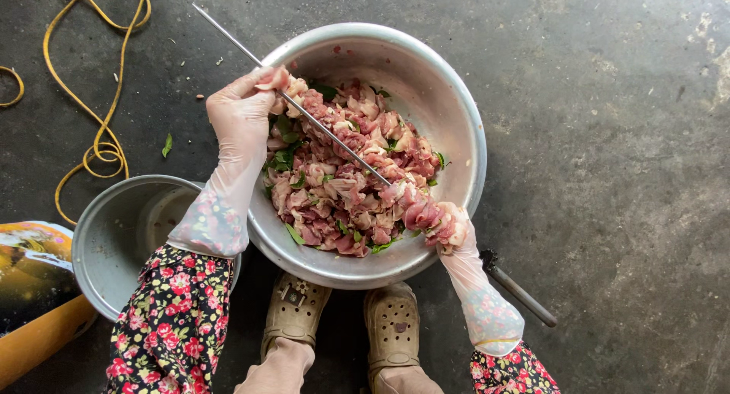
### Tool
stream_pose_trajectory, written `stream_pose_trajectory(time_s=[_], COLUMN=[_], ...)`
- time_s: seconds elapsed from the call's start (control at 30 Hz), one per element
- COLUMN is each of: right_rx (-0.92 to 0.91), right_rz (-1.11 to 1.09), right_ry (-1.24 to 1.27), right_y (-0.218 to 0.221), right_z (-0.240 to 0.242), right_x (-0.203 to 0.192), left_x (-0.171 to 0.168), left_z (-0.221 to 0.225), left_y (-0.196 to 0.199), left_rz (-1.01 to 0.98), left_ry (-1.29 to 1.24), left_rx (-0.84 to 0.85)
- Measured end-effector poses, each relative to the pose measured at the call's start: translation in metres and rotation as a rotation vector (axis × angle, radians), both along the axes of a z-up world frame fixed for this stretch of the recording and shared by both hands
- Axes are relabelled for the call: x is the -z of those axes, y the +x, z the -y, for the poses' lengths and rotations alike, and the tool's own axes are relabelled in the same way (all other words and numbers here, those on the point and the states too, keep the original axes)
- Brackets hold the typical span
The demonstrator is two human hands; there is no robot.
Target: The person threads pieces of raw meat and green leaves onto a long metal skewer from a large metal bowl. The person holds the skewer with both gloved hands and pushes the meat down to compact it. The person lifts the completed skewer at the end.
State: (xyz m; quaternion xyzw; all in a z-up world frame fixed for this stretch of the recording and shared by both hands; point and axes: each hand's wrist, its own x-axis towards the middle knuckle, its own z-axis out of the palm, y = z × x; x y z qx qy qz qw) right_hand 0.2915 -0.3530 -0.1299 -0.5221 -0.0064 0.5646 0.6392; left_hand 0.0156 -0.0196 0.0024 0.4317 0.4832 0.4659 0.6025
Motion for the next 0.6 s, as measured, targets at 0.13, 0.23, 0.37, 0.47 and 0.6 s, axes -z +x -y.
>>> stream_pose_trajectory(time_s=[0.13, 0.23, 0.37, 0.47, 0.6], right_rx=[-0.161, -0.09, 0.008, -0.049, -0.01], right_rz=[0.189, 0.074, 0.07, 0.037, 0.02], right_ry=[0.008, 0.109, -0.002, 0.153, 0.119], right_y=[0.001, 0.002, 0.003, 0.005, 0.007], right_z=[0.002, 0.003, 0.01, 0.012, 0.011], right_x=[0.005, 0.009, 0.009, 0.01, 0.01], left_x=[-0.001, -0.004, -0.012, -0.014, -0.005], left_z=[0.002, 0.006, 0.025, 0.04, 0.043], left_y=[0.007, 0.009, 0.017, 0.022, 0.01], left_rz=[-0.073, -0.009, -0.128, -0.187, 0.058], left_ry=[0.074, 0.215, 0.139, 0.087, 0.003], left_rx=[0.0, 0.037, 0.082, 0.213, 0.362])
